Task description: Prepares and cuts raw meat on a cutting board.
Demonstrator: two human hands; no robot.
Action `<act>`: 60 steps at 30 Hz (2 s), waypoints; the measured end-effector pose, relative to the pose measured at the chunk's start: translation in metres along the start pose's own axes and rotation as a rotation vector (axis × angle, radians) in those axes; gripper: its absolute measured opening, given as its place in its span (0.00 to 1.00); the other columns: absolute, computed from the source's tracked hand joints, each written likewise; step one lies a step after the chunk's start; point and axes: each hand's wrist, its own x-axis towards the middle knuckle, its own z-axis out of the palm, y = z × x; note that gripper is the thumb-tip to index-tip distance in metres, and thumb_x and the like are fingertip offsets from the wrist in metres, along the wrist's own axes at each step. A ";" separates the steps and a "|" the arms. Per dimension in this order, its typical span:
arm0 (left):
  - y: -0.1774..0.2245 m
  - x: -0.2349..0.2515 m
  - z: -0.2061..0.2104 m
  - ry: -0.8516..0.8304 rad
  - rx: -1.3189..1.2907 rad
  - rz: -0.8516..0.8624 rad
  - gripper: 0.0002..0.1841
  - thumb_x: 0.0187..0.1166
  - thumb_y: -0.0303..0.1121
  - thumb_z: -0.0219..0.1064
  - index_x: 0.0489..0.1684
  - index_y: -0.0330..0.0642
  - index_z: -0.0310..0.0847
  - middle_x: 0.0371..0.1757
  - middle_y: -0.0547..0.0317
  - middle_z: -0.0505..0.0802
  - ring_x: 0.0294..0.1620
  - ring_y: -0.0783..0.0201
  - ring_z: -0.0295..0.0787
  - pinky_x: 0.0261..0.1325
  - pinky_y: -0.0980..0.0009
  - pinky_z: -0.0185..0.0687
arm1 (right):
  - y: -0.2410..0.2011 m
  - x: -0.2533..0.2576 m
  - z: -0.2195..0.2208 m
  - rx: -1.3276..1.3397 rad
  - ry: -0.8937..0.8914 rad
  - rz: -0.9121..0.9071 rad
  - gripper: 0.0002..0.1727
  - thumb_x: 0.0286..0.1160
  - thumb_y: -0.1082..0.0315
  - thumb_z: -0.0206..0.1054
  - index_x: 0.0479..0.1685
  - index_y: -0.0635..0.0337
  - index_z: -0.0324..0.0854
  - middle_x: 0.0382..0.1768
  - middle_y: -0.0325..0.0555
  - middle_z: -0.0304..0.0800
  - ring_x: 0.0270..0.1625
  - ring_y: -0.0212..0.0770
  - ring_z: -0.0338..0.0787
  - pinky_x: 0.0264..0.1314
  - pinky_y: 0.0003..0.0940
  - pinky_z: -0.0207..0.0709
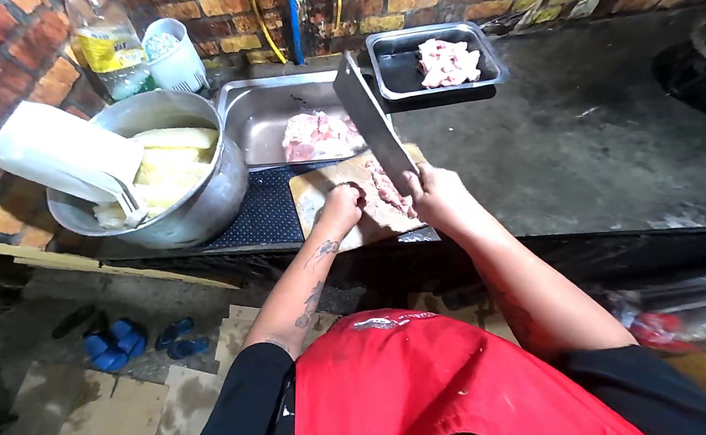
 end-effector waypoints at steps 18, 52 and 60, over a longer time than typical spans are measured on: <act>0.006 0.020 -0.005 -0.019 -0.029 -0.157 0.11 0.76 0.29 0.71 0.49 0.32 0.89 0.59 0.41 0.90 0.65 0.45 0.87 0.72 0.47 0.80 | 0.009 0.012 0.035 -0.068 -0.377 0.256 0.22 0.96 0.56 0.48 0.57 0.68 0.77 0.30 0.60 0.85 0.24 0.51 0.88 0.30 0.49 0.85; 0.009 0.020 -0.010 0.000 -0.082 -0.299 0.13 0.72 0.27 0.72 0.52 0.32 0.88 0.56 0.40 0.92 0.63 0.45 0.88 0.70 0.47 0.80 | 0.003 0.015 0.036 -0.076 -0.424 0.269 0.21 0.96 0.56 0.48 0.53 0.67 0.78 0.28 0.57 0.84 0.21 0.49 0.86 0.27 0.48 0.84; -0.016 0.002 -0.006 -0.050 -0.061 0.070 0.19 0.82 0.38 0.70 0.62 0.34 0.89 0.65 0.43 0.92 0.70 0.47 0.88 0.78 0.49 0.76 | 0.025 0.021 0.027 -0.064 -0.278 0.205 0.24 0.96 0.54 0.49 0.61 0.68 0.79 0.39 0.65 0.89 0.34 0.59 0.93 0.42 0.60 0.87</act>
